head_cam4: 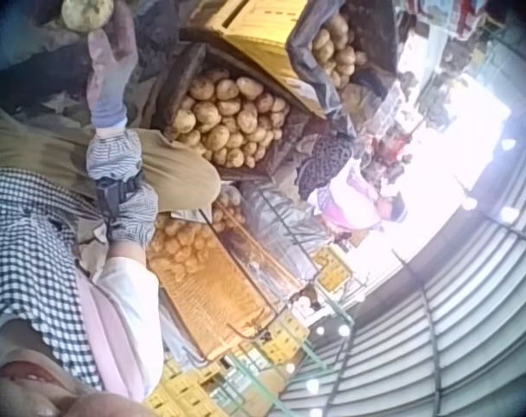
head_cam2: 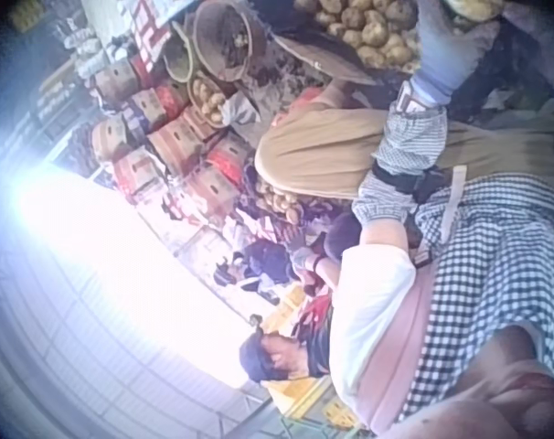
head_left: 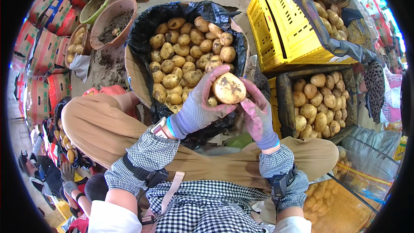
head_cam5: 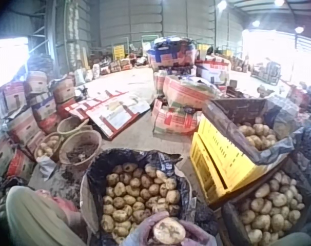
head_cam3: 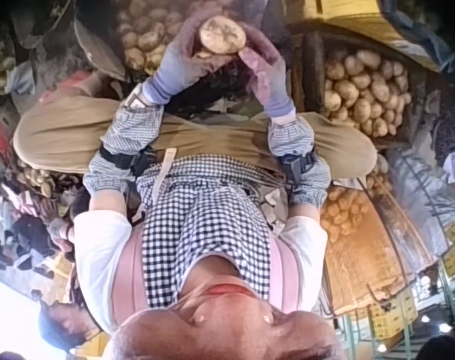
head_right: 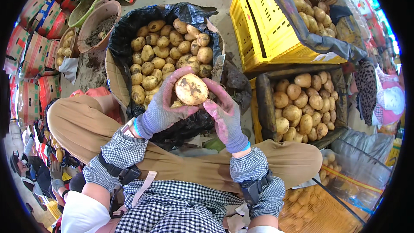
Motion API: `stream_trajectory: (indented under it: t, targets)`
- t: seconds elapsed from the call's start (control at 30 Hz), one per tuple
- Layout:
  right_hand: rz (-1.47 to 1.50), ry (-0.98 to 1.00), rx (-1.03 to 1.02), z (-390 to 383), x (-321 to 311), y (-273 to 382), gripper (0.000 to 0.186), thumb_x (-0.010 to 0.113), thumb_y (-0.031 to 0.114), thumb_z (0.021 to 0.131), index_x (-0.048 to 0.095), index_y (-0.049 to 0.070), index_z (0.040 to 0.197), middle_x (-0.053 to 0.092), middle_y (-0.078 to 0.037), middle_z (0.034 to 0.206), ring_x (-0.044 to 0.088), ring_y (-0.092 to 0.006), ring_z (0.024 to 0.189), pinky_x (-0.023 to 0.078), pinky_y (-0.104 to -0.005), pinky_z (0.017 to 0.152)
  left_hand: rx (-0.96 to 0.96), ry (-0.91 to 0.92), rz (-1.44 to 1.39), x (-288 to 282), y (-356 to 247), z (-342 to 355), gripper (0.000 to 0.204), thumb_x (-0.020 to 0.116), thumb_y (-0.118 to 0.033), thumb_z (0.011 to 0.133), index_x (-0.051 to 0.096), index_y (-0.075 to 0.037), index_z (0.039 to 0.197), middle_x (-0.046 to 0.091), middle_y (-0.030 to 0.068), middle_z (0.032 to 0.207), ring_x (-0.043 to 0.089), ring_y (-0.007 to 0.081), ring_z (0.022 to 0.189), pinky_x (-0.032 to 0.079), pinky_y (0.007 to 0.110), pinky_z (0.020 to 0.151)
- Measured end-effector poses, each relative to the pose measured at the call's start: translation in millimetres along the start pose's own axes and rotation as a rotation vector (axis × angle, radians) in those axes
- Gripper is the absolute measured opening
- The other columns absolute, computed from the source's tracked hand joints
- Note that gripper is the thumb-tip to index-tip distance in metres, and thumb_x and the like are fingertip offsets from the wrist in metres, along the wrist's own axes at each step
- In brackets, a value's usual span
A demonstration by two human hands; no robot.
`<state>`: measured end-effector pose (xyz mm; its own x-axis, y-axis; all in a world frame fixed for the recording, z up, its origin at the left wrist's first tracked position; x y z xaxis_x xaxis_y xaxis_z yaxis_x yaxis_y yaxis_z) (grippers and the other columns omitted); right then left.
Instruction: Peel and inspect potatoes using a manual hand peeler.
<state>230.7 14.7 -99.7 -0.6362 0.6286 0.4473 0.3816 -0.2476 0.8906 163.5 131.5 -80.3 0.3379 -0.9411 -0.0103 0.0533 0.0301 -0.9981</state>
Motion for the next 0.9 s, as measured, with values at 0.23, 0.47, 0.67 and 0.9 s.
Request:
stream_trajectory:
  t: [0.23, 0.47, 0.67, 0.9]
  targets:
    - [-0.257, -0.154, -0.081, -12.7, 3.8, 25.0, 0.052, 0.052, 0.023, 0.098, 0.038, 0.002, 0.142, 0.061, -0.005, 0.082, 0.057, -0.0103, 0.071, 0.049, -0.0221, 0.062, 0.234, -0.260, 0.630, -21.1, -25.1, -3.6, 0.080, 0.087, -0.010, 0.059, 0.042, -0.003, 0.125, 0.048, 0.0083, 0.117, 0.051, 0.0180, 0.105, 0.044, 0.030, 0.094]
    - [-0.282, -0.026, 0.013, -16.0, 9.1, -2.7, 0.049, 0.048, 0.022, 0.100, 0.036, 0.006, 0.145, 0.055, -0.001, 0.075, 0.048, -0.0051, 0.062, 0.043, -0.0180, 0.056, 0.084, -0.304, 0.410, -18.2, 8.0, -8.8, 0.077, 0.083, -0.009, 0.058, 0.041, -0.003, 0.122, 0.045, 0.0165, 0.116, 0.050, 0.0312, 0.108, 0.044, 0.038, 0.094]
    - [-0.194, -0.085, 0.062, -18.4, 7.3, -19.2, 0.048, 0.048, 0.021, 0.099, 0.037, 0.009, 0.145, 0.055, 0.000, 0.076, 0.048, -0.0047, 0.062, 0.041, -0.0175, 0.055, -0.008, -0.294, 0.498, -17.4, 14.7, -8.2, 0.075, 0.080, -0.008, 0.061, 0.038, -0.002, 0.123, 0.043, 0.0188, 0.117, 0.050, 0.0332, 0.108, 0.043, 0.038, 0.093]
    - [-0.270, 0.041, 0.063, -22.5, 31.4, -21.6, 0.045, 0.046, 0.006, 0.097, 0.042, 0.007, 0.142, 0.055, -0.001, 0.078, 0.047, -0.0054, 0.062, 0.042, -0.0182, 0.055, -0.019, -0.238, 0.573, -14.1, 25.0, -12.1, 0.075, 0.084, -0.013, 0.061, 0.040, -0.003, 0.122, 0.047, 0.0151, 0.115, 0.049, 0.0279, 0.107, 0.042, 0.036, 0.094]
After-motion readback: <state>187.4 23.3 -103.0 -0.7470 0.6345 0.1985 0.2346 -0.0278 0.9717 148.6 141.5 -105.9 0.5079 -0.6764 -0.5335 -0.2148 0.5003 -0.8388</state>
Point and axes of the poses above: each hand's wrist, its own z-axis towards the middle knuckle, its own x-axis out of the palm, y = z × x, the point moved 10 cm from there along z, towards the middle knuckle
